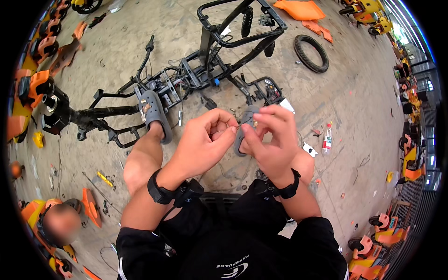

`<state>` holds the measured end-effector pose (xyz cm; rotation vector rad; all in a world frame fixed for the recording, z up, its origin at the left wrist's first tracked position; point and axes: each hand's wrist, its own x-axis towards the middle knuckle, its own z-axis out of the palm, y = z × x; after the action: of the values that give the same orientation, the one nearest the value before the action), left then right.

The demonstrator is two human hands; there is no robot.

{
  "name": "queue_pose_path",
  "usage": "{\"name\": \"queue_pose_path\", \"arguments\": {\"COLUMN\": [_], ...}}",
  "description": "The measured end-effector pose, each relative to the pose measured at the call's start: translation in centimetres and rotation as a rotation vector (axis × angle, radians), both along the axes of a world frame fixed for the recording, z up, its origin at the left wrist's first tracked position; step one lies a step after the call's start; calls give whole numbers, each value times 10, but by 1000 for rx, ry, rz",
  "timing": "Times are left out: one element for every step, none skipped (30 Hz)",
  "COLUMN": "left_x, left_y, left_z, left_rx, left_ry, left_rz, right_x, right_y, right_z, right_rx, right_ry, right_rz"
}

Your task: The person manipulates small electronic wires and connectors while sitting in a large warehouse environment with several vehicle frames.

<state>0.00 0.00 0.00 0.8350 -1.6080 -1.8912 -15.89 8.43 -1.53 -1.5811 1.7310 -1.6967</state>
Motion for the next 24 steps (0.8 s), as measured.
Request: {"name": "queue_pose_path", "arguments": {"left_x": [0,0,-2,-3,-5,-4,-4,-4,-4,-4,-5,-5,-5,-5,-5,-4,-4,-3,-3,-2,-2,-2,-2,-1], "left_y": [0,0,1,2,3,4,4,4,4,4,4,4,4,4,4,4,3,3,3,4,3,3,3,2], "left_z": [2,4,6,7,8,8,7,6,6,5,5,4,3,3,2,2,2,2,2,2,2,4,6,8], "left_rx": [-1,-3,3,9,14,11,7,3,16,29,43,41,40,39,44,48,53,68,84,99,127,156,184,195], "left_ry": [-1,-1,-4,-7,-10,-8,-6,-4,5,14,22,21,20,19,21,22,24,29,34,38,41,44,46,41], "left_rz": [8,15,20,24,29,39,50,60,64,69,74,74,75,76,78,79,81,77,73,68,68,69,70,72], "right_x": [1,2,0,-2,-3,-2,1,2,2,1,0,1,2,2,3,3,3,3,4,3,1,-2,-5,-9], "right_y": [-2,-4,-6,-8,-9,-10,-11,-11,-11,-10,-9,-8,-7,-6,-7,-7,-7,-6,-5,-3,-7,-12,-13,-13], "right_z": [1,1,2,3,4,5,6,7,8,8,8,7,5,4,4,4,3,4,4,5,9,14,14,15], "right_rx": [-87,-175,-186,-198,-209,-228,-248,-268,-273,-277,-282,-260,-238,-216,-215,-213,-212,-170,-128,-87,-94,-101,-86,-70], "right_ry": [87,175,222,268,315,318,321,323,353,383,413,392,371,350,339,328,318,283,249,214,244,273,267,262], "right_rz": [-10,-20,-15,-9,-5,-26,-48,-69,-73,-77,-80,-59,-38,-17,-11,-6,0,6,12,18,25,31,59,84]}}
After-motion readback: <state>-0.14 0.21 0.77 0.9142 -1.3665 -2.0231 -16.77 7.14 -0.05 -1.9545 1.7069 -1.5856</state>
